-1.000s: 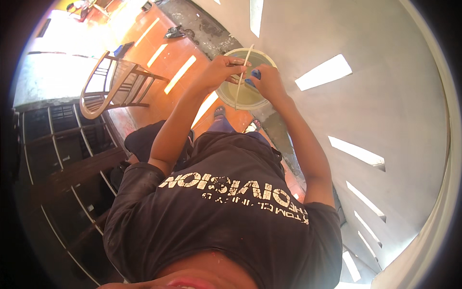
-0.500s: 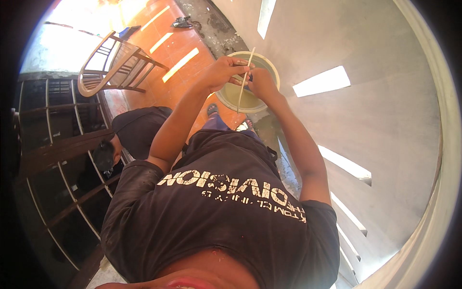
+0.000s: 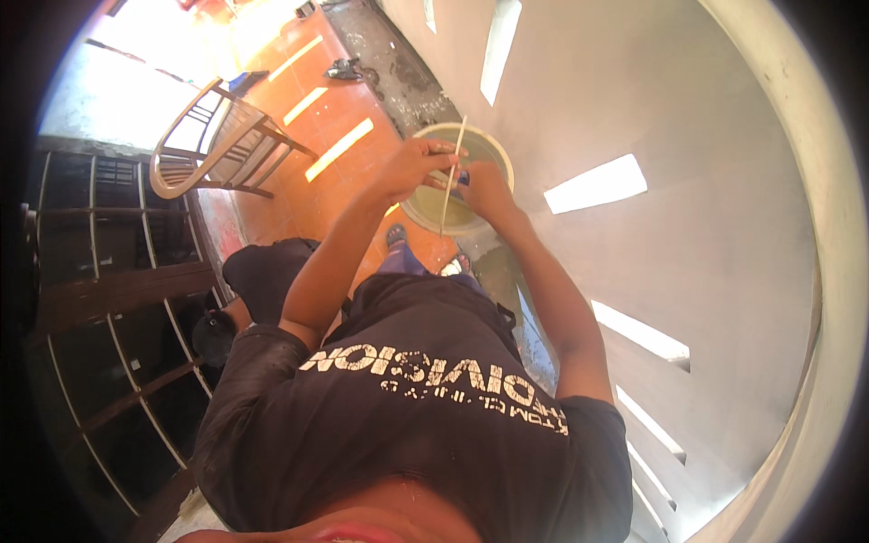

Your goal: The person paints a ceiling using a paintbrush and a bucket of paint. They repeatedly dip the brush into the bucket and apply paint to the ceiling surface in a room with tiled flooring and visible construction materials.

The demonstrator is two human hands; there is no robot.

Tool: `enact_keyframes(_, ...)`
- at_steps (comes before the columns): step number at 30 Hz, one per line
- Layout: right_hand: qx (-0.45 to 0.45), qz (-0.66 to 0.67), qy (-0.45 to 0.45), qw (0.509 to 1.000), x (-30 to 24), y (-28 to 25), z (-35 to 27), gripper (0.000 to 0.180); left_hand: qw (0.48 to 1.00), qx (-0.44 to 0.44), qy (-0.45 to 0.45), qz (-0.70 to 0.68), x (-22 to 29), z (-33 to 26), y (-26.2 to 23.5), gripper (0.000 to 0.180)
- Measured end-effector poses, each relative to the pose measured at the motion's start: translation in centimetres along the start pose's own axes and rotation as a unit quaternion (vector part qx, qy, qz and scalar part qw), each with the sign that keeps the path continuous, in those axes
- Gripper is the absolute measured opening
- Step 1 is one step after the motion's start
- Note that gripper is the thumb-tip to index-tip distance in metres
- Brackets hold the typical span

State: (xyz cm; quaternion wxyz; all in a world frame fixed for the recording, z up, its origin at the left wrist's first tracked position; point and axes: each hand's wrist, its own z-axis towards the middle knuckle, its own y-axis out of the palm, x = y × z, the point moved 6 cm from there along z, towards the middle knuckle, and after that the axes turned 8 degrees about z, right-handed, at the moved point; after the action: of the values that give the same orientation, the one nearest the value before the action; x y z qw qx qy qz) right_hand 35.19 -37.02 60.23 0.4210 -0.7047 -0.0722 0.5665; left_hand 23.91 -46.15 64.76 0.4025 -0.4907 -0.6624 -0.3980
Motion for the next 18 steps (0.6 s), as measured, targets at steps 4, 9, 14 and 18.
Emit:
enact_keyframes(4,-0.001,0.024,0.006,1.0,-1.3,-1.2,-0.1,0.019,1.0,0.008,0.008,-0.018,-0.1,-0.1,-0.3,0.033)
enact_keyframes(9,0.016,0.063,-0.034,0.997,-3.0,-3.1,-0.1,0.02,0.999,0.031,-0.005,-0.02,-0.6,-0.3,-0.4,0.034)
enact_keyframes(14,0.036,0.091,0.002,0.995,-1.8,-3.7,0.4,0.021,0.999,0.046,-0.008,-0.024,-1.2,-0.3,-0.6,0.034)
enact_keyframes(18,0.048,0.117,0.006,0.992,-1.1,-2.9,0.5,0.02,0.997,0.07,-0.008,-0.023,-2.0,-0.3,-1.0,0.035)
